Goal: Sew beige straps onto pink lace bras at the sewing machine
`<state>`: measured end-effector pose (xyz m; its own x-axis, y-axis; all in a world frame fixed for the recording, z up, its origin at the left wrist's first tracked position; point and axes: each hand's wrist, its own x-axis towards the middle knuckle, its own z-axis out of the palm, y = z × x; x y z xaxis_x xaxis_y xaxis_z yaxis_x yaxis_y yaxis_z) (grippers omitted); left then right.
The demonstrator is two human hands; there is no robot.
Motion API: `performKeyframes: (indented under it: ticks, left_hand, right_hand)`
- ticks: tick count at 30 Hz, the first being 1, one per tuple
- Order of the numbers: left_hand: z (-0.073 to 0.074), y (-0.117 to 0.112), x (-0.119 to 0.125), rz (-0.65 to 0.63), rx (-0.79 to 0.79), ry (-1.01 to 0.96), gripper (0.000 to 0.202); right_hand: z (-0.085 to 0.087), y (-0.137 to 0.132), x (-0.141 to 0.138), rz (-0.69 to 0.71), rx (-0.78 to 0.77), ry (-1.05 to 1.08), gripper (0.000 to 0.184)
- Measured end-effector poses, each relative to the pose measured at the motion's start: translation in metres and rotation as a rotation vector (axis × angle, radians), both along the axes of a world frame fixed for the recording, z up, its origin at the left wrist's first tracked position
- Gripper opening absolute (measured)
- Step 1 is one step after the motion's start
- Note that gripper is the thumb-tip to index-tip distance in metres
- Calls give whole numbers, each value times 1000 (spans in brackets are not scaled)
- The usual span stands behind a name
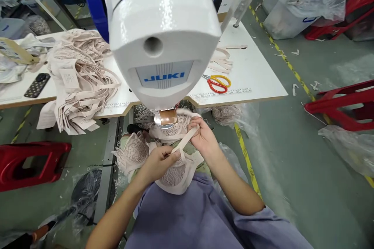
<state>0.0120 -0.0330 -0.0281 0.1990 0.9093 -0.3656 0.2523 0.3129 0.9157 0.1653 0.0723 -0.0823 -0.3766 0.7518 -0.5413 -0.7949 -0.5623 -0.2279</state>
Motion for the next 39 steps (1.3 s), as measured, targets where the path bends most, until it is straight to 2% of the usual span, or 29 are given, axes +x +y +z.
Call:
performKeyframes:
  ticks: [1,2,5,6,7,10,12,16,20,22,25,27,31,35,39]
  left_hand:
    - [1,-1,1,23,31,28,41]
    - [3,-1,1,51,68,61,39]
    - [6,-3,3,118,158,158,35]
    - [7,-4,3,120,180,183,35]
    - [8,-4,4,116,201,205,36]
    - [13,-5,6,125,235,260,36]
    - [15,-5,8,150,237,293,36]
    - [14,-6,8,131,243,307,34]
    - [8,-6,1,186,205,314,39]
    - [5,-6,-2,229,194,323,42]
    - [5,-5,-3,235,243,372,41]
    - [6,-4,-1,213,277,409,38]
    - [9,-4,4,181,311,476,37]
    - [9,-4,0,163,345,487,37]
    - [8,-3,-10,98,405,286,24]
  right_hand:
    - [-5,-4,1,60,0,-20,18]
    - [-9,-11,1,184,-3,-27,23]
    - [-15,-41,2,666,13,-44,53]
    - [-14,-50,3,754,44,-71,57]
    - [-12,-57,4,777,96,-121,55]
    - [0,-62,3,676,269,-285,37]
    - [7,-57,1,634,325,-304,33]
    - [8,-43,-1,593,283,-332,29]
    - [10,-31,16,343,316,-389,19]
    - [17,-30,27,375,416,-411,17]
    - [32,-34,33,606,656,-554,19]
    - [41,-38,29,695,829,-667,20]
    - [50,-41,16,640,1072,-889,22]
    - [49,-39,12,587,1178,-1036,23]
    - [49,-37,14,574,1098,-898,20]
